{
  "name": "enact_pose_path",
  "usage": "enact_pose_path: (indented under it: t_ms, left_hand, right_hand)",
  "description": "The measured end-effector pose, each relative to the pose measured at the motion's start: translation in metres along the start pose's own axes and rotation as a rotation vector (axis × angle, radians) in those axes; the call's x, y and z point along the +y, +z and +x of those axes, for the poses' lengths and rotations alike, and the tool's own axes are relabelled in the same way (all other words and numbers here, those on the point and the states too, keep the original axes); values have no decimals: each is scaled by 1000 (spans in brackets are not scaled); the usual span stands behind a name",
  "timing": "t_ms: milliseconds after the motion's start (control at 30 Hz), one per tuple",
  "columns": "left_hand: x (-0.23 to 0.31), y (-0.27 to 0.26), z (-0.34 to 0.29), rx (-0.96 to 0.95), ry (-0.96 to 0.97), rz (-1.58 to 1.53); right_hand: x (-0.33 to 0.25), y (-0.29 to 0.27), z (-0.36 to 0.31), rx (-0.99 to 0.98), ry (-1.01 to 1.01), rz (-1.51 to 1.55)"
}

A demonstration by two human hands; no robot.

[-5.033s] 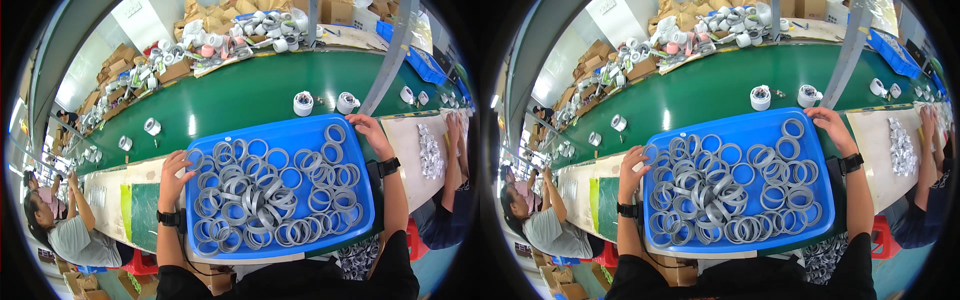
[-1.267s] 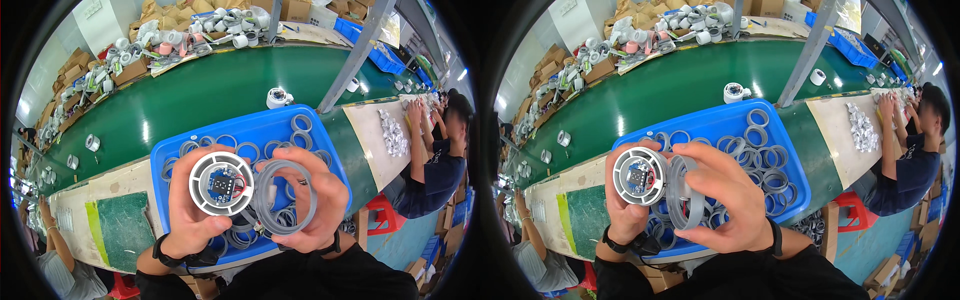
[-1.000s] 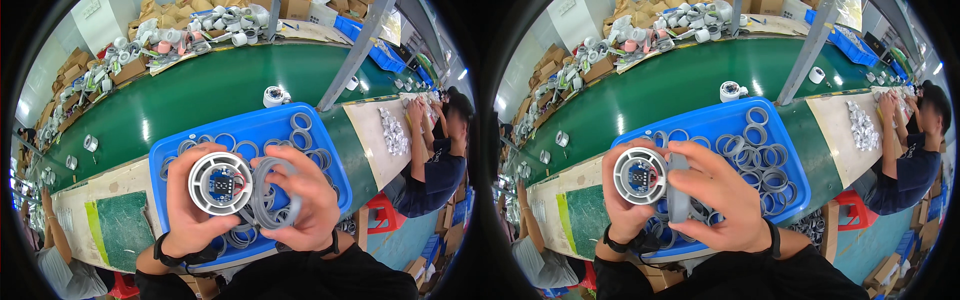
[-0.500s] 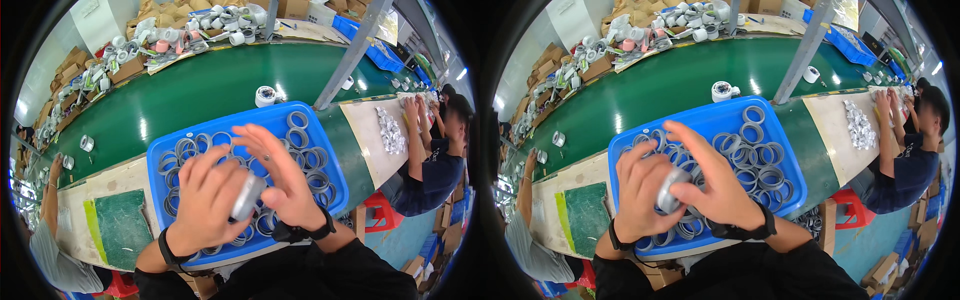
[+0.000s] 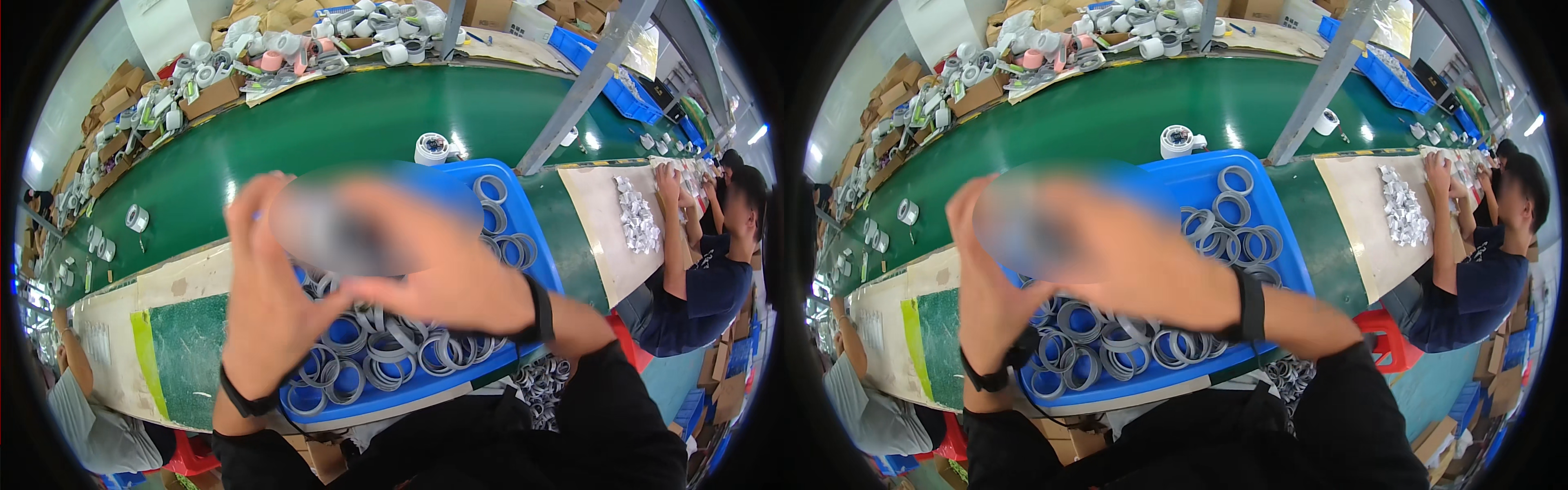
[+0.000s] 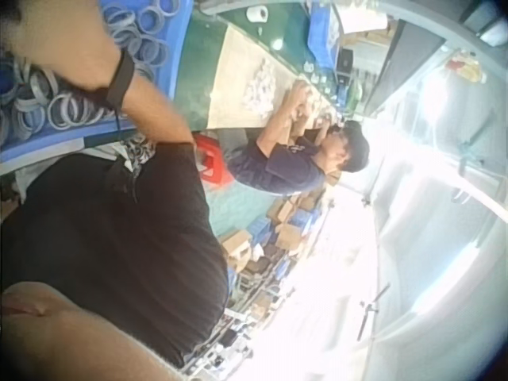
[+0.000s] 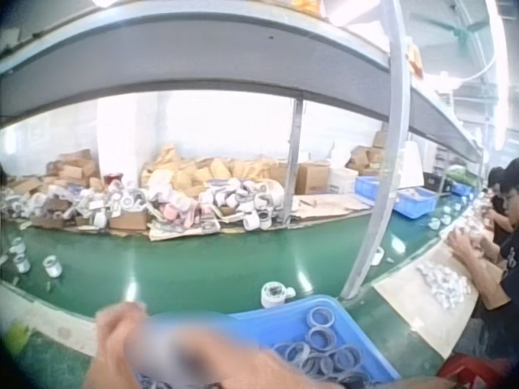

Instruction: Manually assemble gray ring components onto white electronic housings on a factory conveyor line.

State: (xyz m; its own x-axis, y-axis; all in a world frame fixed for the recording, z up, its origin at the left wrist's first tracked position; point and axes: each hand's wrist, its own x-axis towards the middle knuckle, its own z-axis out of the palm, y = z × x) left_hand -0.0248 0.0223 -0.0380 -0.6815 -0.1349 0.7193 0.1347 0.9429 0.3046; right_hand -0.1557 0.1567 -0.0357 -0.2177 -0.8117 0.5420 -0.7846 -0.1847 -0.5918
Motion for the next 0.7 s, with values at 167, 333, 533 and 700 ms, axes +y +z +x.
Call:
enact_pose_path:
  t_ms: [167,333,533,700]
  left_hand:
    - [-33,-18,7,-253,-174,18]
    - [-56,11,-13,-753,-178,-17]
    - [-81,11,-21,-851,-239,106]
    - [-83,28,-29,-913,-280,245]
  right_hand:
    - [101,-1,90,24,100,-379]
    - [206,33,108,-372,448,-636]
    - [184,37,85,-222,186,-518]
    - [101,5,73,-292,7,-293]
